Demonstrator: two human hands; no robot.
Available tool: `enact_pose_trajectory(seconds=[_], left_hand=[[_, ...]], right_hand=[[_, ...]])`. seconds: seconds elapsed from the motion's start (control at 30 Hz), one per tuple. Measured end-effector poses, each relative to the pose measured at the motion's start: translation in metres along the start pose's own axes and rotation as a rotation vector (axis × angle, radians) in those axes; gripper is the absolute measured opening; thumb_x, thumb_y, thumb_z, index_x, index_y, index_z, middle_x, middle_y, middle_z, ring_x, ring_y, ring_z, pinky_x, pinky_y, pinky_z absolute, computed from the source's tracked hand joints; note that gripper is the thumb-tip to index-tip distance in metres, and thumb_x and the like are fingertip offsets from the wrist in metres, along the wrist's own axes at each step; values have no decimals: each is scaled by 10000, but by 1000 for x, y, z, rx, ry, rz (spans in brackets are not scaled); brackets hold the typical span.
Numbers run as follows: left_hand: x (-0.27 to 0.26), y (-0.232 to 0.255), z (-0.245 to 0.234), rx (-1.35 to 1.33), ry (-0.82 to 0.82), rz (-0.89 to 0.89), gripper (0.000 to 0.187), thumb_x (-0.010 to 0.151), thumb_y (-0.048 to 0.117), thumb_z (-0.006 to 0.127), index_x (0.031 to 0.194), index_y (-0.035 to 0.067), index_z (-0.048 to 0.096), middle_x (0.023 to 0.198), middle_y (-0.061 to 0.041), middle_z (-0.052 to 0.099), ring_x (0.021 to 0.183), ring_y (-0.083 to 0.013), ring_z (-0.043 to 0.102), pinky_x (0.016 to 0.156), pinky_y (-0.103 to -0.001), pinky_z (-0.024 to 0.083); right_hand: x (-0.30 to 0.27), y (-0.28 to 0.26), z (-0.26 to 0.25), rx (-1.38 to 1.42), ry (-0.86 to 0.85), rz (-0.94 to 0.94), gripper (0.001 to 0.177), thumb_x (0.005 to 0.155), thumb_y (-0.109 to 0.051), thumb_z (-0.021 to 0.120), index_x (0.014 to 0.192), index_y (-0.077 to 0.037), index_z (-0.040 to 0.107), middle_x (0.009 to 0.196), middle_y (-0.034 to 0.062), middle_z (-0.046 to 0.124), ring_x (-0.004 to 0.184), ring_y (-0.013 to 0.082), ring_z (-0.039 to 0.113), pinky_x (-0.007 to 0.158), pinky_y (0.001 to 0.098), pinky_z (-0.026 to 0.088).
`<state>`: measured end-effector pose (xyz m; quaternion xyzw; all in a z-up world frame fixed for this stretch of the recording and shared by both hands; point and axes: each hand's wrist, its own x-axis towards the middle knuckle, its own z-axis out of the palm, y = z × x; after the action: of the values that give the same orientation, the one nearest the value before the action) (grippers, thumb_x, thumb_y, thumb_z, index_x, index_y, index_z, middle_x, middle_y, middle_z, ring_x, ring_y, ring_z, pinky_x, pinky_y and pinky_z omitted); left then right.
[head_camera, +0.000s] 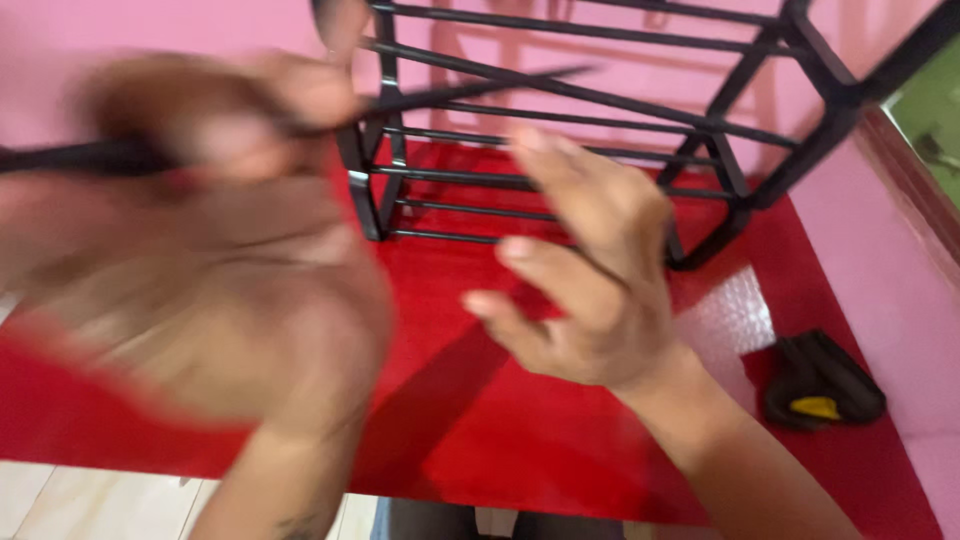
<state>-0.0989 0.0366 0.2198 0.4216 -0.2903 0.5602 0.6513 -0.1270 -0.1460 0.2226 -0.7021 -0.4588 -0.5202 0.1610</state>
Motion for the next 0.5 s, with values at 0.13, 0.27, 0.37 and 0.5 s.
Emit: enact_pose_trajectory(seconds=[0.13, 0.27, 0.37, 0.5], left_hand=[[11, 17, 4, 51, -79, -2, 202, 1169, 224, 585, 1218, 31, 551, 1081, -60, 618, 948, -119, 613, 841, -246, 510], [7, 43, 7, 75, -223, -32, 181, 1146, 191, 577, 1200, 23, 537, 1043, -64, 633, 915, -127, 631, 813, -253, 515], [1, 59, 9, 88, -363, -25, 166, 1128, 166, 571, 1187, 17, 527, 1014, -67, 644, 890, -133, 645, 791, -258, 518], [6, 73, 22, 103, -535, 1, 149, 1105, 133, 563, 1169, 8, 513, 976, -72, 659, 857, -141, 664, 762, -265, 523]], right_hand=[[-76, 21, -25, -207, -64, 208, 428, 987, -276, 805, 1228, -104, 496, 1424, 177, 567, 1258, 330, 545, 1084, 466, 375], [-182, 49, -45, -464, -232, 603, 385, 970, -252, 765, 1281, -112, 586, 1422, 112, 611, 1323, 325, 566, 1118, 483, 400], [-242, 64, -65, -665, -322, 760, 479, 900, -306, 774, 1297, -91, 614, 1403, 152, 599, 1312, 368, 540, 1100, 521, 392], [-270, 78, -67, -1138, -496, 868, 535, 820, -336, 772, 1249, -47, 636, 1337, 204, 599, 1239, 403, 541, 1020, 554, 407]])
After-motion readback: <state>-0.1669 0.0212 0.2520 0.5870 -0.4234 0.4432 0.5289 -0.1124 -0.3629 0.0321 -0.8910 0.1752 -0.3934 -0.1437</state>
